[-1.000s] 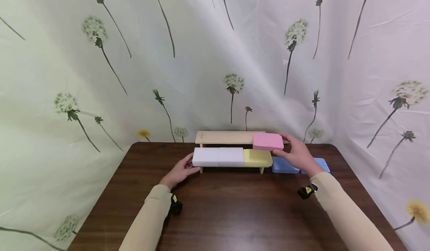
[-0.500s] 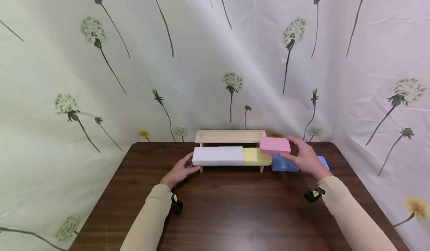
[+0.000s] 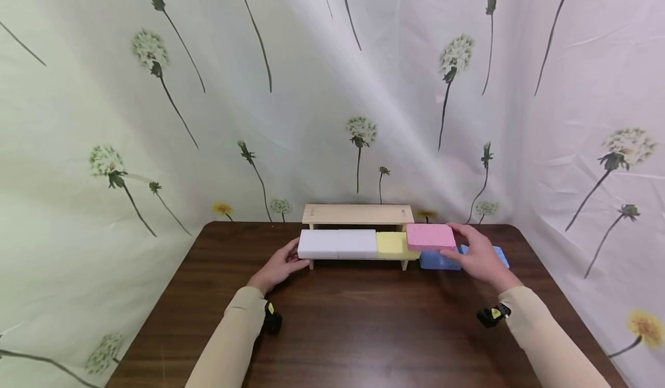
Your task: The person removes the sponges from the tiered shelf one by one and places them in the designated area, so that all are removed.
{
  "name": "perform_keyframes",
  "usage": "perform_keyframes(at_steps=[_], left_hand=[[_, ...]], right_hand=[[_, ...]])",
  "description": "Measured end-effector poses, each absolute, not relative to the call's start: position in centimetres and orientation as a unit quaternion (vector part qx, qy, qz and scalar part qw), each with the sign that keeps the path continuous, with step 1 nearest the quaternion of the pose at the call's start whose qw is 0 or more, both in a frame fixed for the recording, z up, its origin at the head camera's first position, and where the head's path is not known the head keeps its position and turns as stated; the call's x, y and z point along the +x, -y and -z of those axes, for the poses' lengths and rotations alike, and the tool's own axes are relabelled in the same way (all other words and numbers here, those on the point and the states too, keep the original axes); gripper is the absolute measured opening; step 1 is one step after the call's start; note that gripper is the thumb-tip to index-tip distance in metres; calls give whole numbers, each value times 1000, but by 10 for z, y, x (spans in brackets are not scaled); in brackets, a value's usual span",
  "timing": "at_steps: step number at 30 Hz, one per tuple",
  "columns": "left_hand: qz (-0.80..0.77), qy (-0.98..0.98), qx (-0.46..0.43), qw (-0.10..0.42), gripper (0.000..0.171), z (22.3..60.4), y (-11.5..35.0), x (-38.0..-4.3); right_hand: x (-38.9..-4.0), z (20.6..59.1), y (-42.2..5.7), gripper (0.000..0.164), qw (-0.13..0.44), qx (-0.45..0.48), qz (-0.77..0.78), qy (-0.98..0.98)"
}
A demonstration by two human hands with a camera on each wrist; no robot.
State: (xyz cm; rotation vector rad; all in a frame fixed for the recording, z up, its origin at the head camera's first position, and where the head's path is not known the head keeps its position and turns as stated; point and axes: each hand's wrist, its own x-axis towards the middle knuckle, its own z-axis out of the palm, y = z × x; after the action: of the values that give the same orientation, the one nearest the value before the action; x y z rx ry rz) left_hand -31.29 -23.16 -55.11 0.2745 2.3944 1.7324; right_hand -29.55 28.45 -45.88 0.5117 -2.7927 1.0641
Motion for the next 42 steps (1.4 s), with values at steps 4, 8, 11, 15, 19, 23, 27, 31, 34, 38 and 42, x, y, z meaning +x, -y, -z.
perform_keyframes(at_steps=[4,8,11,15,19,23,27,31,34,38,42], left_hand=[[-584,-802,92,84,81,553,232,-315],[-578,-806,90,89,81,556,232,-314],[-579,-805,95,87,80,556,232,-314],[-581,-805,92,80,79,554,232,-314],[-581,-804,94,83,80,554,232,-312],[-581,-803,103,83,80,554,232,-310],[-578,-806,102,78,80,553,232,-310],[-578,-806,96,81,80,555,232,-311],[-575,-809,95,79,81,554,232,-313],[-571,-812,95,76,81,553,232,-314],[-570,-812,94,81,82,556,233,-314]], right_hand=[[-291,461,-286,78,63,168,-352,919],[-284,465,-288,76,67,166,-353,918],[-279,466,-290,75,76,169,-354,917],[-274,464,-294,76,77,166,-350,919],[-268,467,-298,79,65,160,-350,921],[-266,471,-299,79,69,163,-354,918],[-264,472,-301,78,74,165,-356,917],[-259,475,-304,77,71,169,-362,914],[-257,477,-305,76,70,174,-369,910],[-252,479,-306,74,73,177,-372,908],[-247,484,-308,74,77,187,-359,911]])
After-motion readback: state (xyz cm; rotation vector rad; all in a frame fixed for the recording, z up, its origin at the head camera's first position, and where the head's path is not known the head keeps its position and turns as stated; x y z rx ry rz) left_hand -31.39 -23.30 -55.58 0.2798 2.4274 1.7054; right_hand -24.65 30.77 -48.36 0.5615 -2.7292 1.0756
